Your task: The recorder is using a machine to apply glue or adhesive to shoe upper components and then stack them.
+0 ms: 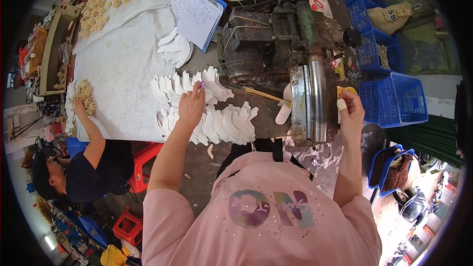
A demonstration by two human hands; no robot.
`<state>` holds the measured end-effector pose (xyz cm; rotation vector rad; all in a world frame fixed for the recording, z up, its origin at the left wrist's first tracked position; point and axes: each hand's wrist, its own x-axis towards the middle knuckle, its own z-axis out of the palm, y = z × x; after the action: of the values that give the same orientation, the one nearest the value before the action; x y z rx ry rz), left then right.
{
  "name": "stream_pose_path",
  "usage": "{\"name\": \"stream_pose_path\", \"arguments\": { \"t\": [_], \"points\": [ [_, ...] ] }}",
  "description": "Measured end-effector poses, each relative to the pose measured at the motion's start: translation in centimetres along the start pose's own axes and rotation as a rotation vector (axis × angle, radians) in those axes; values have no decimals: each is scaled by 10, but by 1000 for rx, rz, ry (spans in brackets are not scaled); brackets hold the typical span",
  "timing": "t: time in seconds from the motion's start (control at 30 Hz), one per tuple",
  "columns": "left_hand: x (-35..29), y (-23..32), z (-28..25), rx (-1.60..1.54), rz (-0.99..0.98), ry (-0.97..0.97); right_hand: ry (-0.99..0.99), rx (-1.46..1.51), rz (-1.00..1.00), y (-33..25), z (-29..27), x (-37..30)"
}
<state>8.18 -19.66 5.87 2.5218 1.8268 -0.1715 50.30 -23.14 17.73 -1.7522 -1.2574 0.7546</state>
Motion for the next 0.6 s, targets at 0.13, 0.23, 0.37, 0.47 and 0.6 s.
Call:
{"name": "stream_pose_path", "arguments": {
  "t": [0.13,0.23,0.37,0.47,0.6],
  "points": [
    [-8,8,1,-65,44,-140,16,5,0,1,5,2],
    [-11,11,-5,-202,14,-231,23,-8,12,-1,5,4],
    [-18,3,-12,-535,13,-315,37,22,5,-6,5,4],
    [-17,5,-37,-792,-35,-308,59,61,7,-12,1,1],
    [-11,42,-105,-1751,-370,-157,-1,-32,-159,-42,5,-18]
  ]
}}
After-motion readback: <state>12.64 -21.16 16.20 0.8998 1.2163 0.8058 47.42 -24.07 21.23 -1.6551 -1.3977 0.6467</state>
